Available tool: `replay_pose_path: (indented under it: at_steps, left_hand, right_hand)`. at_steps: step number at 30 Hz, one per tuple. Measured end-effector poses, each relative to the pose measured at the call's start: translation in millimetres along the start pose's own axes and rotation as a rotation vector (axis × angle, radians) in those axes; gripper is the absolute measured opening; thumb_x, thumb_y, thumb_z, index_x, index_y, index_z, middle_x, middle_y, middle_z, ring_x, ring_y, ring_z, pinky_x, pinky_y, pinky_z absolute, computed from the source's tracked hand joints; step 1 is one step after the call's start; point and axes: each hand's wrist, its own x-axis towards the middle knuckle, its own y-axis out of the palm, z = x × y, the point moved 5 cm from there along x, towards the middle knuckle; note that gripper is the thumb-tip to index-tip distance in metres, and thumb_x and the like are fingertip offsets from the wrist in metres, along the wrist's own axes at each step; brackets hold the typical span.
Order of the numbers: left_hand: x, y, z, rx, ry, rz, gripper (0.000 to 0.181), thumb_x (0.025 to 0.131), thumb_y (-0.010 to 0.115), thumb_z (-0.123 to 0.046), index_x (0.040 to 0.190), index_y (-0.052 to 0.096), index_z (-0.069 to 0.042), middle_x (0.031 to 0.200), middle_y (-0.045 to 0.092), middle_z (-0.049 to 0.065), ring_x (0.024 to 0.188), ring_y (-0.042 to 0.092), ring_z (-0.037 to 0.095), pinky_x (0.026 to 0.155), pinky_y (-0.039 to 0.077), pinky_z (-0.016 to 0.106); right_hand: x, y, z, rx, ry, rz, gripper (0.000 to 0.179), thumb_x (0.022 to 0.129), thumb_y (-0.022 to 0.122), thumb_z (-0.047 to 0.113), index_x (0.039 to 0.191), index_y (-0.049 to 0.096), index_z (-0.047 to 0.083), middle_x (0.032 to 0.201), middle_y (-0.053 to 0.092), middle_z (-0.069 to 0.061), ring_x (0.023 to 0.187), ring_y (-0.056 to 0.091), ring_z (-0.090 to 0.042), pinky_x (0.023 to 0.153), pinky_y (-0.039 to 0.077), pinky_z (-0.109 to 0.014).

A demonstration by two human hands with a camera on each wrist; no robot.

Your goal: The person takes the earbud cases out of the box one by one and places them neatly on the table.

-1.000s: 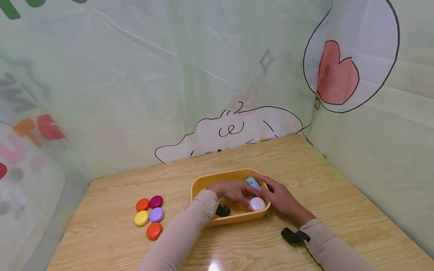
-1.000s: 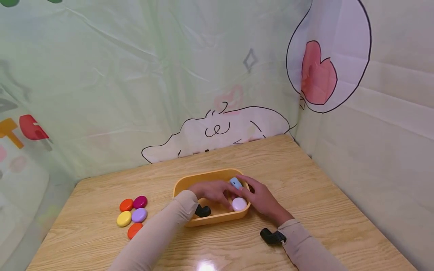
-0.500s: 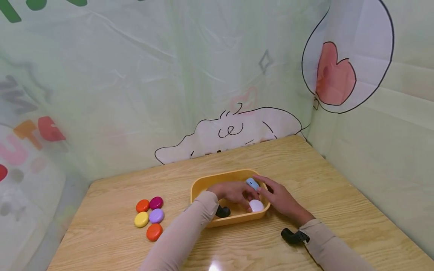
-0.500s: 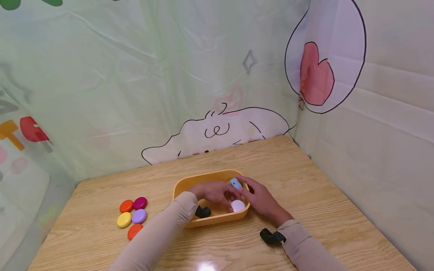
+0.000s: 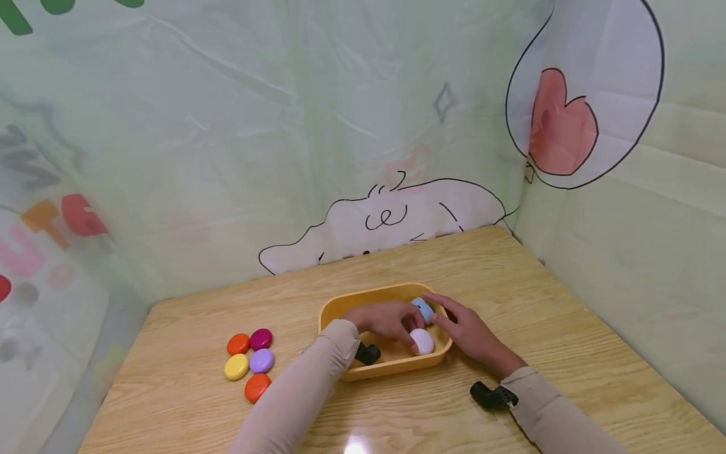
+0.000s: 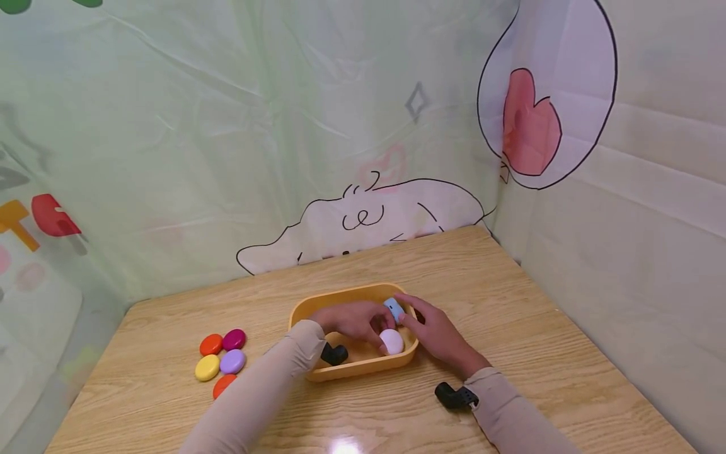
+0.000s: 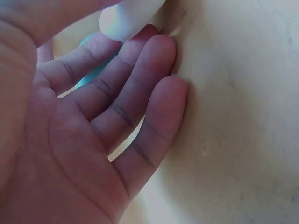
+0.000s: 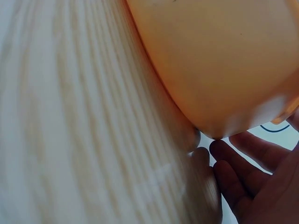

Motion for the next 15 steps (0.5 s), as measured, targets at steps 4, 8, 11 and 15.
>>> replay_pose_path:
  at_steps: [4, 8, 11, 15]
  left_hand:
    - [-2.3, -0.8, 0.1, -0.022, 0.0, 0.005, 0.034, 0.084, 0.083, -0.017, 0.11, 0.062, -0.015, 0.102, 0.063, -0.005, 0.092, 0.057, 0.009, 0.082, 0.048, 0.02]
    - [-6.7, -3.7, -1.2, -0.054, 0.007, 0.013, 0.032, 0.085, 0.082, -0.017, 0.111, 0.062, -0.014, 0.103, 0.065, -0.004, 0.094, 0.059, 0.01, 0.084, 0.049, 0.022]
    - [-9.8, -6.7, 0.7, -0.089, 0.005, 0.002, 0.032, 0.086, 0.08, -0.017, 0.112, 0.062, -0.014, 0.105, 0.065, -0.003, 0.096, 0.059, 0.012, 0.086, 0.048, 0.024]
    - [-13.5, -11.1, 4.2, -0.133, -0.01, -0.044, 0.034, 0.085, 0.08, -0.016, 0.113, 0.061, -0.016, 0.107, 0.064, -0.002, 0.098, 0.059, 0.013, 0.086, 0.048, 0.026]
  right_hand:
    - [0.9, 0.3, -1.7, -0.009, 0.001, -0.006, 0.046, 0.105, 0.054, 0.027, 0.149, 0.048, 0.015, 0.151, 0.046, -0.013, 0.141, 0.038, -0.036, 0.109, 0.033, -0.058]
    - [1.3, 0.7, -1.4, -0.007, 0.005, -0.007, 0.046, 0.105, 0.054, 0.027, 0.149, 0.048, 0.015, 0.152, 0.045, -0.013, 0.141, 0.038, -0.036, 0.11, 0.032, -0.057]
    - [0.8, 0.8, 0.2, 0.003, 0.005, -0.001, 0.046, 0.106, 0.053, 0.027, 0.149, 0.048, 0.014, 0.152, 0.045, -0.014, 0.142, 0.037, -0.038, 0.111, 0.031, -0.059]
    - [-0.5, -0.3, 0.7, 0.004, 0.026, 0.003, 0.047, 0.105, 0.053, 0.029, 0.149, 0.048, 0.014, 0.153, 0.044, -0.015, 0.142, 0.036, -0.039, 0.111, 0.03, -0.059]
